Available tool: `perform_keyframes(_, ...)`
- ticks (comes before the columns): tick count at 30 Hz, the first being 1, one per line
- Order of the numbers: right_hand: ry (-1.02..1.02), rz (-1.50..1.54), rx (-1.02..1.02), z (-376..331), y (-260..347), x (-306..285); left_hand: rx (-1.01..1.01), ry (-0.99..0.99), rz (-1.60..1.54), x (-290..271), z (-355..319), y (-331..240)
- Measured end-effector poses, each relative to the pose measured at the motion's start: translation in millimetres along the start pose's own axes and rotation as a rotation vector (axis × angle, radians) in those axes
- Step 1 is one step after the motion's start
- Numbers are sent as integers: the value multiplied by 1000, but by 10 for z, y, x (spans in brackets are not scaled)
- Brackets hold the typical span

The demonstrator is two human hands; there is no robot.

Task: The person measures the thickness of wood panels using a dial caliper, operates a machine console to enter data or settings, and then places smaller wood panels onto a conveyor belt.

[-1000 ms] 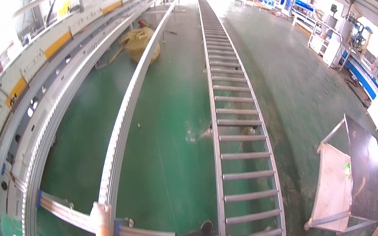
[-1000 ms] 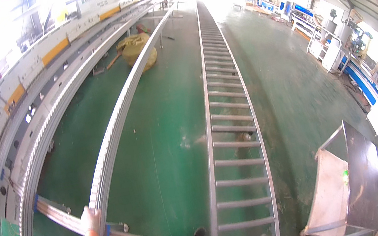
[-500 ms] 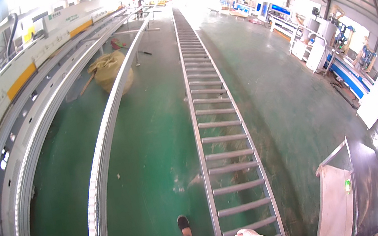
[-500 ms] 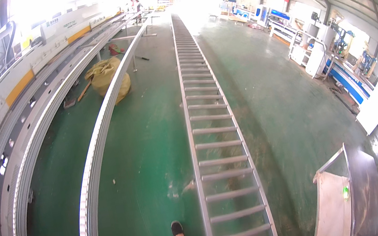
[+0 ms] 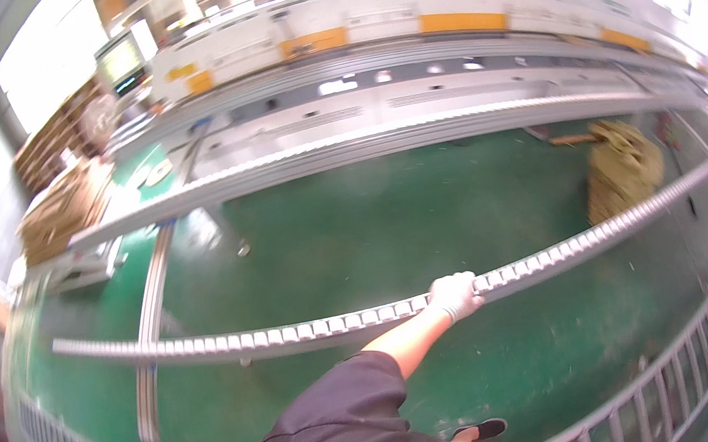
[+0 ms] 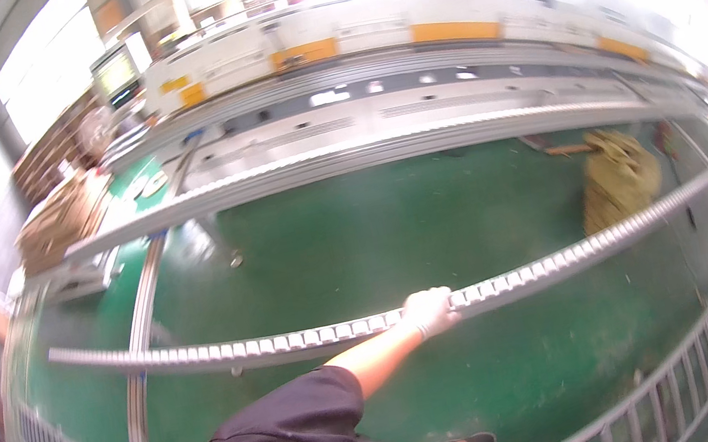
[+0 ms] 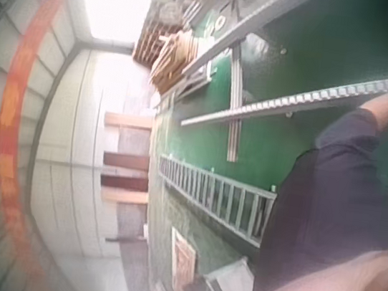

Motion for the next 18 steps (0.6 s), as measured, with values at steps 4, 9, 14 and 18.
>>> perform_keyframes(4,97,-15,-115,1099,1833,270,-39,-19,129,27,277,-262)
perform_keyframes(9,127,-98,-223,2793,3975,383,-132,101,168,448,888,-1217)
perform_keyframes(14,125,-95,-309,4242,5478,514,-92,33,151,969,1656,-2296)
perform_keyframes(18,281,69,-354,5123,6529,870,10,51,98,1746,2897,-3680)
Point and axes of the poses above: each hand's wrist, its own z-axis towards the middle knuckle, its own x-axis out of the palm, y = z × x, the point moved 1 cm from there along z, towards the middle knuckle, and after that the axes turned 12 degrees about -y, right-handed, at the moved point
